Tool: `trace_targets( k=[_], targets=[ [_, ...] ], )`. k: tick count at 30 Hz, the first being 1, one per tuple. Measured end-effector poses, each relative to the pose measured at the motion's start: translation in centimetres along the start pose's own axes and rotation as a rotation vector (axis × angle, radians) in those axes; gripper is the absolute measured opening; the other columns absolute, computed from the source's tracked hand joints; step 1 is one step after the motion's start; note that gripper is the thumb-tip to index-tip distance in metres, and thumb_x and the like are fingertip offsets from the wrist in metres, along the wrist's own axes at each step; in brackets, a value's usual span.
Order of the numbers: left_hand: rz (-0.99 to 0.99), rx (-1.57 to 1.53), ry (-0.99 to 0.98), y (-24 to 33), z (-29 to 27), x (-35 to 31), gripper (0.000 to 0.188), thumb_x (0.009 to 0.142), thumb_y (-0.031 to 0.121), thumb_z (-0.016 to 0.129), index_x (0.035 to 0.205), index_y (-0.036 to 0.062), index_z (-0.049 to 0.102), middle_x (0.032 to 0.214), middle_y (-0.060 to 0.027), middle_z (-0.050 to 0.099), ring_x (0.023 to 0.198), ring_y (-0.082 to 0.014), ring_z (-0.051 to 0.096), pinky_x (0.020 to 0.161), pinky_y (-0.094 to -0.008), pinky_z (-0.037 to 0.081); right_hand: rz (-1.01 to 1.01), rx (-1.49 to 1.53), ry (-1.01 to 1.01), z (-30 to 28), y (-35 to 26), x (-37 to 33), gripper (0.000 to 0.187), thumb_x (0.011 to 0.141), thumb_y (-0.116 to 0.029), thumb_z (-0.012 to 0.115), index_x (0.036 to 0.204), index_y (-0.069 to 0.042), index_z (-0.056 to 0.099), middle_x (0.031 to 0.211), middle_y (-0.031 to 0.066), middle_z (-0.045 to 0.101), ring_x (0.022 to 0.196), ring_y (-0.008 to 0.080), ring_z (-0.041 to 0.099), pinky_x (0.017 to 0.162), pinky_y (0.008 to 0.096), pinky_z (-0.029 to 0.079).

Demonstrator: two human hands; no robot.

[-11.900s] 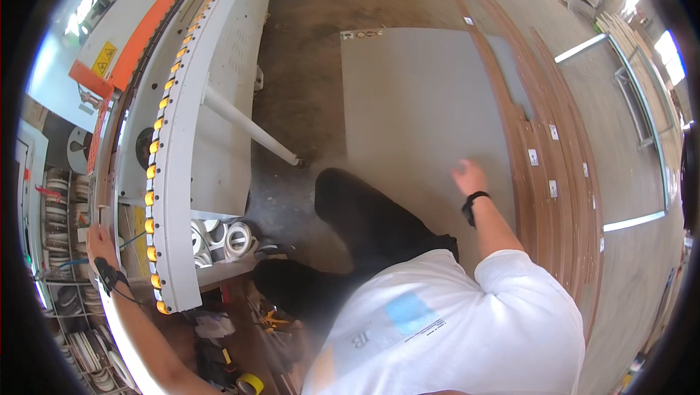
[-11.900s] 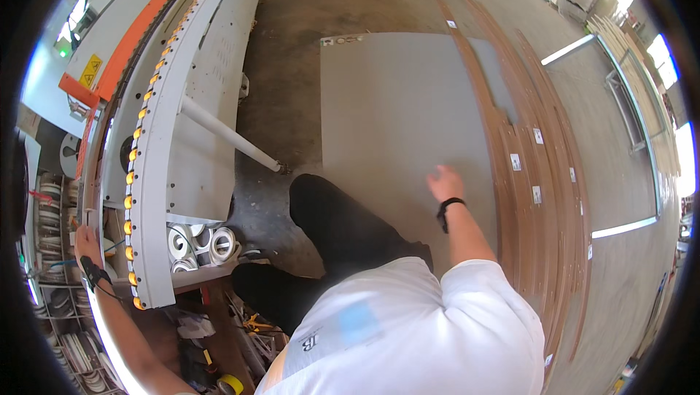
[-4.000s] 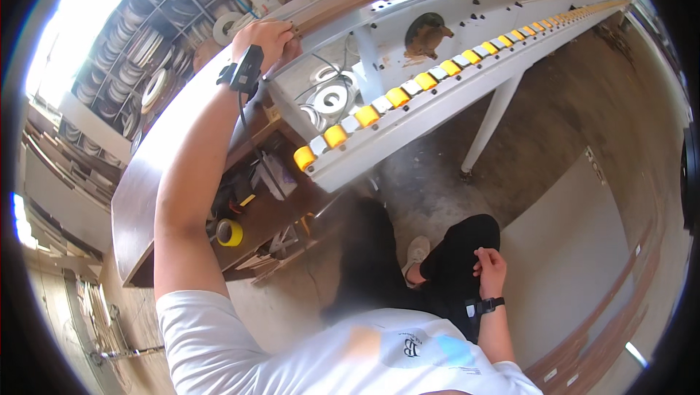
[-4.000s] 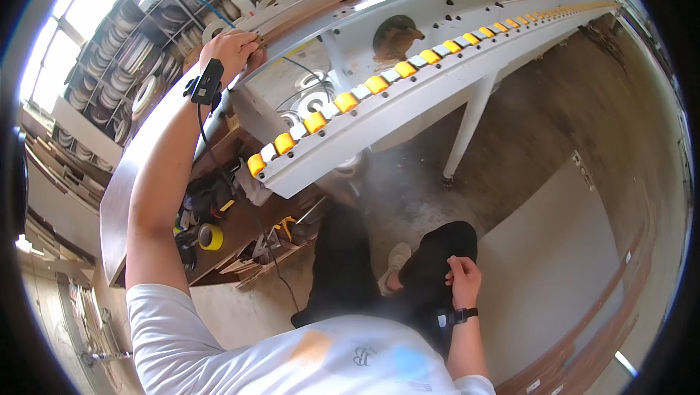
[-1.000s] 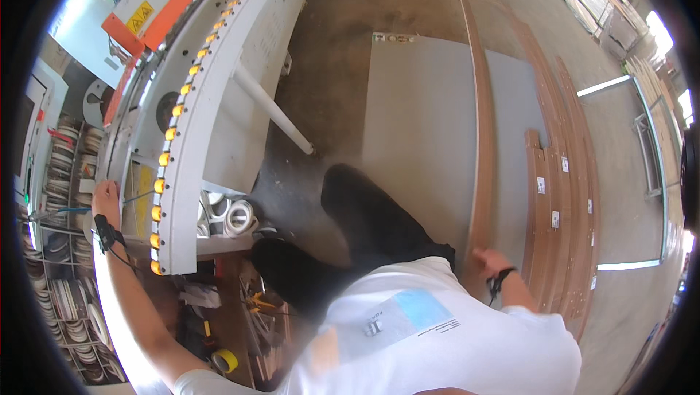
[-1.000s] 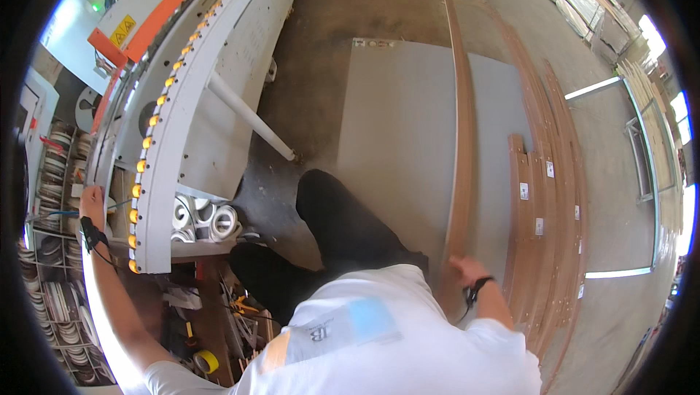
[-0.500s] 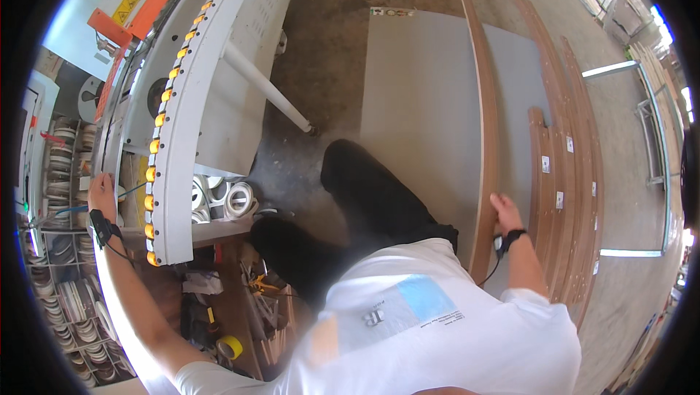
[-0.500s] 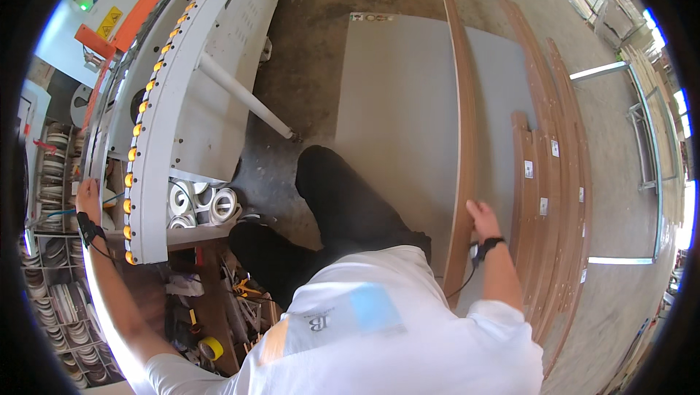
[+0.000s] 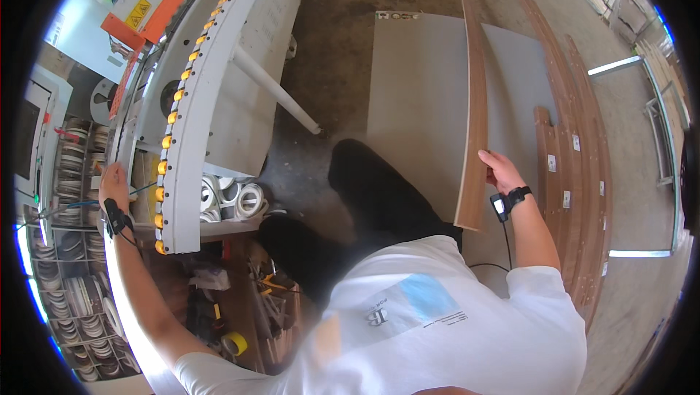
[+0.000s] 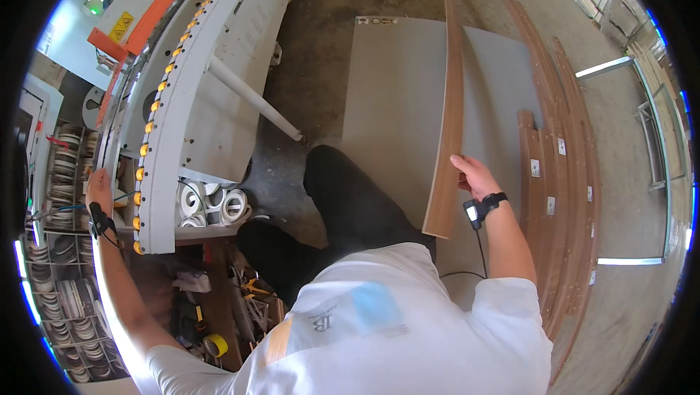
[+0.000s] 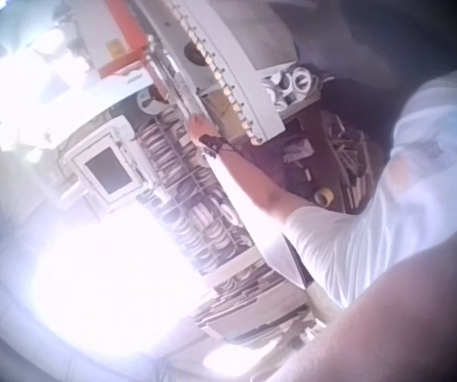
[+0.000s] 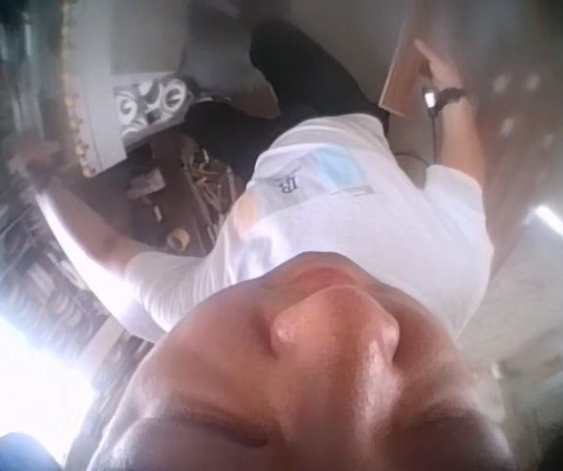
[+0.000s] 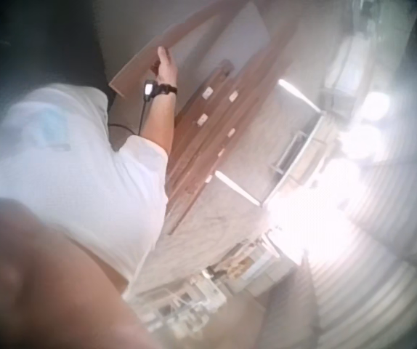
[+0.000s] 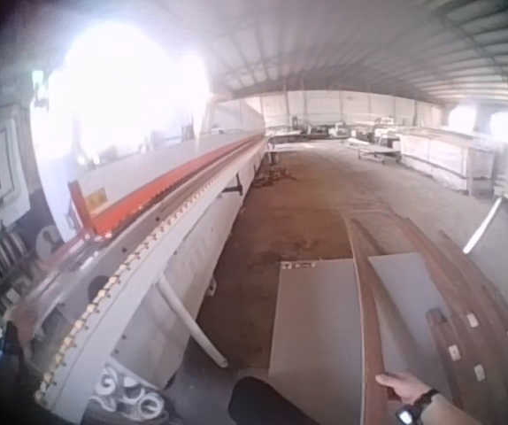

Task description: Feeding wooden planks into an industrial edge banding machine.

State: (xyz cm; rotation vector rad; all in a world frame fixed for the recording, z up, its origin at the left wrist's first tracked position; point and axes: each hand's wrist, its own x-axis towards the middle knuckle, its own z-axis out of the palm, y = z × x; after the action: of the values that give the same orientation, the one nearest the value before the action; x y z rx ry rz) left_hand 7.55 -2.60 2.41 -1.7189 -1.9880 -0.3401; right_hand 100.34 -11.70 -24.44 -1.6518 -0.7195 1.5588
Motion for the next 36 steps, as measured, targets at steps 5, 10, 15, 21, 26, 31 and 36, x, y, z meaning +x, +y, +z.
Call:
trace_targets(
  k=[5, 10, 15, 21, 26, 31, 36],
  targets=[
    [0.327, -0.366, 0.198, 19.2, -5.9, -3.4, 0.017, 0.093, 0.003, 0.07, 0.109, 0.0049, 0.075, 0.099, -0.0108, 0.074, 0.087, -0.0304, 0.071, 0.075, -0.0395, 0.057, 0.004, -0.005, -0.155, 7.6, 0.5, 3.2, 0.042, 0.095, -0.048, 0.081, 0.118, -0.014, 0.072, 0.097, -0.0053, 0.07, 0.078, 0.0089, 0.059, 0.075, 0.0297, 0.051],
    [0.806, -0.337, -0.253, 35.0, -10.8, -13.1, 0.036, 0.086, 0.026, 0.08, 0.118, 0.0106, 0.072, 0.121, -0.0056, 0.072, 0.113, -0.0298, 0.068, 0.092, -0.0437, 0.057, 0.104, -0.073, -0.611, 20.4, -1.4, -1.2, 0.054, 0.096, -0.049, 0.078, 0.137, -0.015, 0.07, 0.123, 0.0046, 0.078, 0.115, 0.02, 0.073, 0.094, 0.038, 0.051],
    [0.653, -0.381, -0.763, 36.1, -7.5, -22.8, 0.092, 0.09, 0.052, 0.08, 0.155, -0.0023, 0.047, 0.15, -0.0216, 0.059, 0.132, -0.0409, 0.061, 0.107, -0.0479, 0.053, 0.195, -0.051, -0.918, 29.5, 1.9, -4.3, 0.06, 0.095, -0.052, 0.08, 0.139, -0.013, 0.069, 0.121, 0.0062, 0.078, 0.109, 0.0184, 0.074, 0.09, 0.0326, 0.054],
    [0.205, -0.484, -0.869, 34.7, -5.5, -26.4, 0.089, 0.085, 0.046, 0.085, 0.153, 0.0006, 0.049, 0.139, -0.0252, 0.066, 0.121, -0.044, 0.067, 0.1, -0.048, 0.057, 0.191, 0.042, -0.885, 30.5, 1.2, -5.0, 0.043, 0.102, -0.038, 0.076, 0.133, -0.008, 0.072, 0.116, 0.0077, 0.079, 0.099, 0.0177, 0.076, 0.083, 0.0306, 0.059],
    [0.229, -0.468, -0.824, 27.6, -10.9, -28.1, 0.086, 0.082, 0.042, 0.088, 0.15, 0.0009, 0.053, 0.138, -0.0243, 0.067, 0.117, -0.0443, 0.069, 0.099, -0.0477, 0.057, 0.014, 0.219, -0.455, 23.0, -2.1, 5.2, 0.028, 0.1, -0.04, 0.076, 0.112, -0.015, 0.078, 0.101, 0.0019, 0.08, 0.088, 0.0138, 0.073, 0.075, 0.0305, 0.054],
    [0.047, -0.416, -0.926, 19.4, -20.2, -29.5, 0.085, 0.075, 0.028, 0.094, 0.147, 0.0023, 0.056, 0.127, -0.0238, 0.07, 0.11, -0.0437, 0.07, 0.097, -0.0456, 0.057, -0.065, 0.295, -0.204, 15.7, -6.8, 18.3, 0.023, 0.092, -0.037, 0.084, 0.105, -0.02, 0.077, 0.087, -0.0051, 0.07, 0.077, 0.011, 0.063, 0.068, 0.0312, 0.05],
    [-0.128, -0.289, -0.846, 13.9, -29.0, -33.9, 0.083, 0.064, 0.019, 0.096, 0.138, 0.0023, 0.062, 0.124, -0.0201, 0.071, 0.114, -0.0431, 0.068, 0.098, -0.0471, 0.055, -0.105, 0.406, -0.061, 16.1, -10.2, 24.2, 0.025, 0.09, -0.038, 0.086, 0.097, -0.019, 0.072, 0.084, -0.0046, 0.067, 0.076, 0.0125, 0.063, 0.064, 0.0294, 0.051]
  ],
)
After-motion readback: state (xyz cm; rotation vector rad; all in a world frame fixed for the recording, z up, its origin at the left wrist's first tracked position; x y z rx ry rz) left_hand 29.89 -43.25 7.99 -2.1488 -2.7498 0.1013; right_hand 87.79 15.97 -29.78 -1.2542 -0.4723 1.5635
